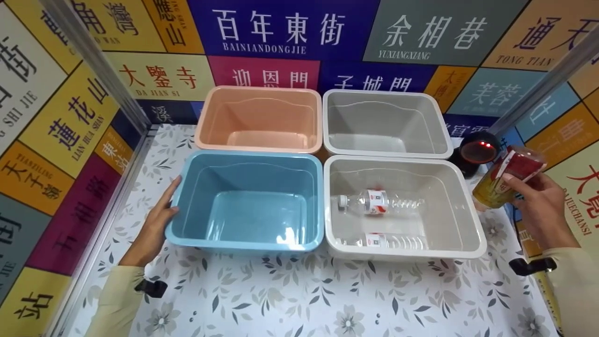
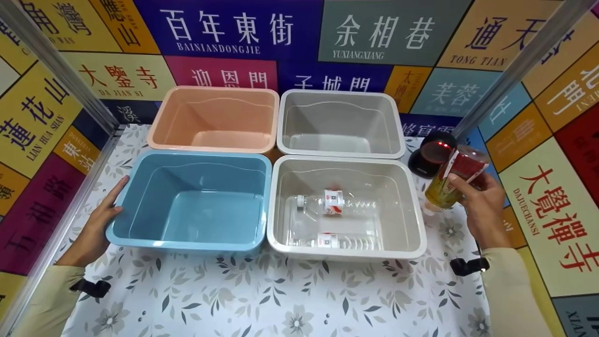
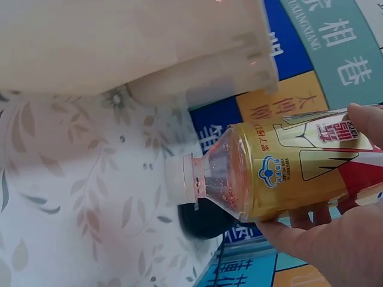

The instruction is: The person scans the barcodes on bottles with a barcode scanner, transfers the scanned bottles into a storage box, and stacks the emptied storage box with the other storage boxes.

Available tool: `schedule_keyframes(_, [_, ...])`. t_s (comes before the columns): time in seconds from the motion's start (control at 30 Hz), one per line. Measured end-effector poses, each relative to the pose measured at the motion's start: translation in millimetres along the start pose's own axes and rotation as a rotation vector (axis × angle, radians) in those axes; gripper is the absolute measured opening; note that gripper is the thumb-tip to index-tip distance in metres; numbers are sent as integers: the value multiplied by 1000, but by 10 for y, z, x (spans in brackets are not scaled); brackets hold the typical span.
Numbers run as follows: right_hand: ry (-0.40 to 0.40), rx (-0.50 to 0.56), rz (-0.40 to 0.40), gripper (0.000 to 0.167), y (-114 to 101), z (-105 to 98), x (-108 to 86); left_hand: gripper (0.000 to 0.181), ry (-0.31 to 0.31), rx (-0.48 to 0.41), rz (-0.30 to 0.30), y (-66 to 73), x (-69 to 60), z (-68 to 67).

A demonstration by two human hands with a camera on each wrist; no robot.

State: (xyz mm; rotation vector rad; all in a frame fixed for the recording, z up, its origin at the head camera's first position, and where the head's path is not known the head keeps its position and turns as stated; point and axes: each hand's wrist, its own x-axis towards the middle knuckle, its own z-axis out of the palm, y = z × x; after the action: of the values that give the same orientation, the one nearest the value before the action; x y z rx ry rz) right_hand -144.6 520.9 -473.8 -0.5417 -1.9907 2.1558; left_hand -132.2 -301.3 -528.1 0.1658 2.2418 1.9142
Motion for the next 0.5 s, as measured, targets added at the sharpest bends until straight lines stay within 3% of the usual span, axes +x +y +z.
schedule_keyframes(0.1, [-7, 16, 21, 81, 27, -16, 3, 66, 1, 7, -2, -5, 1, 0])
schedule_keyframes(0.27, [66, -60, 30, 80, 85, 18, 15, 66, 3, 15, -2, -7, 5, -9])
schedule_keyframes(0.5, [155, -149, 58, 96, 128, 54, 50, 65, 1, 1, 9, -15, 11, -9])
